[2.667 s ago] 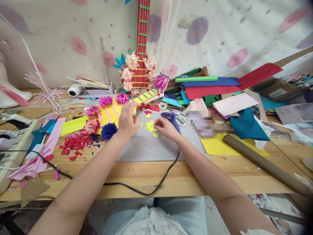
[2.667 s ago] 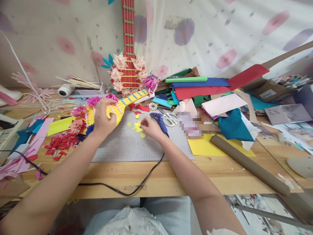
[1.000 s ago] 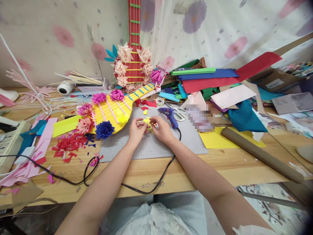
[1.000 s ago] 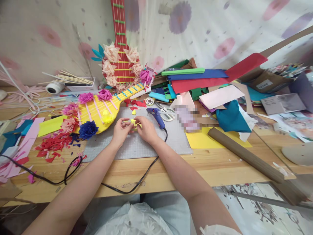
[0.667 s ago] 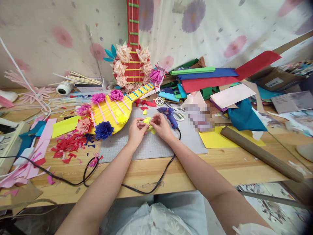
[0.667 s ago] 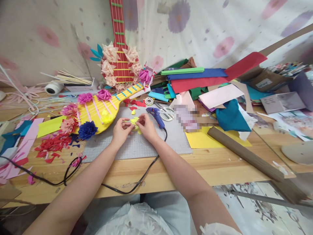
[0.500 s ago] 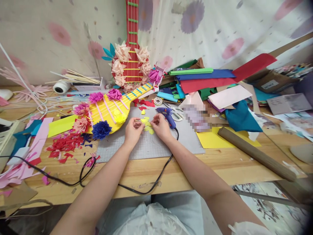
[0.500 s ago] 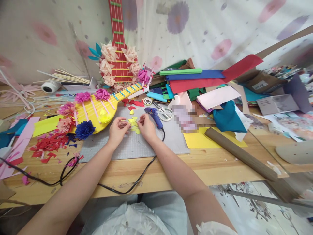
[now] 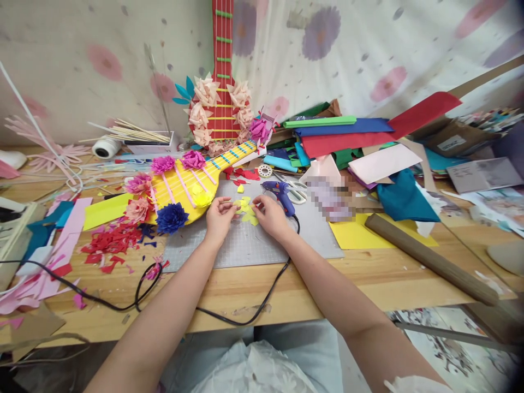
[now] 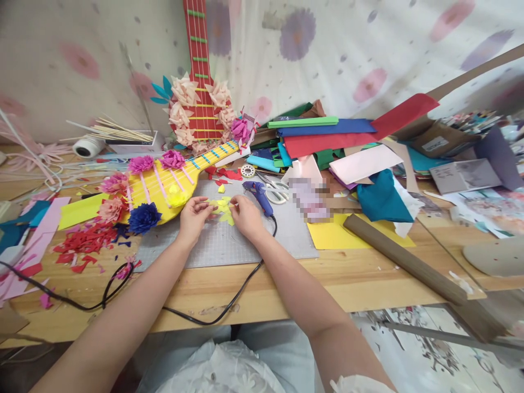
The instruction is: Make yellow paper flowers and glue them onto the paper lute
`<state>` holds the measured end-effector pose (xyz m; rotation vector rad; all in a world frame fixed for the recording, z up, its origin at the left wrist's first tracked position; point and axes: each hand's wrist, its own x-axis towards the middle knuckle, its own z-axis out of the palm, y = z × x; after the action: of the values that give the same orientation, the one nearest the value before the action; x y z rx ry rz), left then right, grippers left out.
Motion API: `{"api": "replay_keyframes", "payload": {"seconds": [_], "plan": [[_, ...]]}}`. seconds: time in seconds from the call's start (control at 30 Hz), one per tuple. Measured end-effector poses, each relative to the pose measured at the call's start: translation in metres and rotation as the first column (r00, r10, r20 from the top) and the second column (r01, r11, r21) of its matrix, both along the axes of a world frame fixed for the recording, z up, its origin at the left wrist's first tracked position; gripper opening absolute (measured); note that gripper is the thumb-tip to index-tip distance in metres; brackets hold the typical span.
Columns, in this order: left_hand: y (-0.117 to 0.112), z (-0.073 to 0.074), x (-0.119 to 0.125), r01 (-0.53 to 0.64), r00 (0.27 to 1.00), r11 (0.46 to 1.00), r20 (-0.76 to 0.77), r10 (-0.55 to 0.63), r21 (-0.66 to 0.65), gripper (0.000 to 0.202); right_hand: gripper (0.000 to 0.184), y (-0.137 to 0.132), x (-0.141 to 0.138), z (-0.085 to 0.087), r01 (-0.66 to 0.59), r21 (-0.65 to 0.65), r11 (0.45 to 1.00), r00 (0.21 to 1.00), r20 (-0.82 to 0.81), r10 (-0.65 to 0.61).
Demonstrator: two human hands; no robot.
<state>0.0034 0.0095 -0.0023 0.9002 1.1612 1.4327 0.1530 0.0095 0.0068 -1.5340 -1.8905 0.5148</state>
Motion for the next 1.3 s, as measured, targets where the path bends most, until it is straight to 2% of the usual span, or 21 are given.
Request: {"api": "replay_keyframes", "payload": {"seconds": [0.1, 0.17, 0.2, 0.27, 0.3, 0.33, 0.4, 0.47, 0.5, 0.57, 0.7, 0.73, 0.8, 0.87, 0.93, 1.03, 1.3], "plan": [[0.0, 0.0, 0.0, 0.035, 0.999, 0.999, 0.012, -0.035, -0.025, 0.032, 0.014, -0.003, 0.016, 0.012, -0.105, -0.073, 0.992, 0.991, -0.091, 0.098], [0.0, 0.0, -0.001, 0.055, 0.998, 0.997, 0.02, -0.054, -0.048, 0.033, 0.015, -0.005, 0.034, 0.024, -0.216, -0.166, 0.962, 0.97, -0.15, 0.191], [0.0, -0.001, -0.001, 0.058, 0.998, 0.997, 0.023, -0.057, -0.06, 0.033, 0.018, -0.007, 0.045, 0.03, -0.269, -0.226, 0.936, 0.957, -0.172, 0.233], [0.0, -0.002, -0.001, 0.06, 0.998, 0.995, 0.025, -0.059, -0.075, 0.034, 0.022, -0.008, 0.067, 0.041, -0.375, -0.385, 0.843, 0.926, -0.196, 0.322], [0.001, -0.003, -0.001, 0.062, 0.998, 0.995, 0.022, -0.06, -0.079, 0.035, 0.026, -0.008, 0.077, 0.045, -0.381, -0.463, 0.8, 0.925, -0.205, 0.321], [0.001, -0.003, -0.001, 0.065, 0.998, 0.995, 0.017, -0.064, -0.081, 0.037, 0.031, -0.007, 0.085, 0.046, -0.342, -0.502, 0.794, 0.94, -0.178, 0.292], [0.002, -0.004, -0.001, 0.071, 0.997, 0.994, -0.002, -0.072, -0.081, 0.039, 0.038, -0.001, 0.094, 0.042, -0.138, -0.419, 0.898, 0.99, -0.047, 0.13], [0.002, -0.005, -0.001, 0.071, 0.997, 0.994, -0.022, -0.073, -0.08, 0.041, 0.042, 0.007, 0.091, 0.032, 0.056, -0.226, 0.972, 0.998, 0.023, -0.052], [0.002, -0.005, -0.001, 0.068, 0.997, 0.995, -0.032, -0.071, -0.078, 0.041, 0.043, 0.011, 0.086, 0.026, 0.111, -0.149, 0.983, 0.994, 0.024, -0.108], [0.003, -0.005, -0.001, 0.061, 0.997, 0.996, -0.052, -0.065, -0.072, 0.039, 0.044, 0.02, 0.071, 0.014, 0.174, -0.089, 0.981, 0.985, 0.031, -0.172], [0.004, -0.008, -0.001, 0.045, 0.996, 0.998, -0.078, -0.049, -0.052, 0.036, 0.039, 0.027, 0.05, 0.002, 0.359, -0.152, 0.921, 0.933, 0.045, -0.356], [0.004, -0.008, -0.002, 0.042, 0.996, 0.998, -0.079, -0.046, -0.048, 0.034, 0.039, 0.026, 0.049, 0.002, 0.358, -0.172, 0.917, 0.931, 0.001, -0.364], [0.004, -0.009, -0.001, 0.037, 0.996, 0.998, -0.074, -0.04, -0.046, 0.033, 0.041, 0.02, 0.05, 0.007, 0.276, -0.207, 0.939, 0.936, -0.162, -0.311], [0.004, -0.009, -0.001, 0.031, 0.997, 0.998, -0.068, -0.034, -0.047, 0.032, 0.043, 0.012, 0.053, 0.016, 0.116, -0.234, 0.965, 0.917, -0.348, -0.195], [0.004, -0.009, -0.001, 0.025, 0.997, 0.999, -0.07, -0.028, -0.047, 0.033, 0.042, 0.002, 0.055, 0.024, -0.054, -0.276, 0.96, 0.894, -0.442, -0.077], [0.004, -0.009, -0.001, 0.019, 0.996, 0.999, -0.084, -0.022, -0.04, 0.033, 0.04, -0.007, 0.055, 0.029, -0.151, -0.347, 0.926, 0.919, -0.394, 0.002], [0.003, -0.007, -0.001, 0.008, 0.998, 0.999, -0.07, -0.011, -0.038, 0.034, 0.042, -0.005, 0.052, 0.022, -0.141, -0.299, 0.944, 0.965, -0.255, 0.063]]}}
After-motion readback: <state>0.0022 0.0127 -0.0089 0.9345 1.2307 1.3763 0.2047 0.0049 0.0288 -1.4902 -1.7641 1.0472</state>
